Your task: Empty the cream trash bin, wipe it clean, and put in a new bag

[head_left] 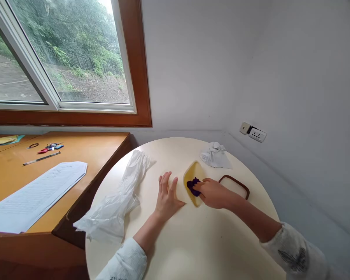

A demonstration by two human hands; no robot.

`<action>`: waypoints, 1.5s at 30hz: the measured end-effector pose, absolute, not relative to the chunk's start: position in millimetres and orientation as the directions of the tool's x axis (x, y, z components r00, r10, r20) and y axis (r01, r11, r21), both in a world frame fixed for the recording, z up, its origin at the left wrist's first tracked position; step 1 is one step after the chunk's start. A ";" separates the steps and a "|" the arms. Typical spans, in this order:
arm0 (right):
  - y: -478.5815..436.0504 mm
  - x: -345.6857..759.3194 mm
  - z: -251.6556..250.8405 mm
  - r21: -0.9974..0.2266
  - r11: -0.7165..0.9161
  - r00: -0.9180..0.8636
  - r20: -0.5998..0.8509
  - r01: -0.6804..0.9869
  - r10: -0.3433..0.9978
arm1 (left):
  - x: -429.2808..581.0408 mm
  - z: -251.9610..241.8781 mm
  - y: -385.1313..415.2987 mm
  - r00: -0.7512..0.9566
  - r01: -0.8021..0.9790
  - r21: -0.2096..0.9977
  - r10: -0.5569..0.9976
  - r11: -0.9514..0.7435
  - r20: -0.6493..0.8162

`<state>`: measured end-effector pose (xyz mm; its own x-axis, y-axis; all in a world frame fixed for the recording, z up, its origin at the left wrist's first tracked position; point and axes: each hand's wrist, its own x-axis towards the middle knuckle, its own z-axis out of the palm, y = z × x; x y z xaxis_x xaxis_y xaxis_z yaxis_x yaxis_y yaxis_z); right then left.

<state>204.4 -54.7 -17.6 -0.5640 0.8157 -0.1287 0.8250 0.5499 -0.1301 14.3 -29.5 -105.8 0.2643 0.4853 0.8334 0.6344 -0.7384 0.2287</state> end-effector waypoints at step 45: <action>-88.7 148.6 -55.2 -0.258 0.509 -0.289 0.581 0.821 0.761 | 29.1 -112.0 -43.4 0.094 0.548 0.563 0.715 -0.618 0.693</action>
<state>148.6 -88.7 -55.2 -0.2889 0.7605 0.5815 0.8209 0.5093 -0.2583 29.1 -43.4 -112.0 0.0936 0.7147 0.6932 0.5481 -0.6182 0.5634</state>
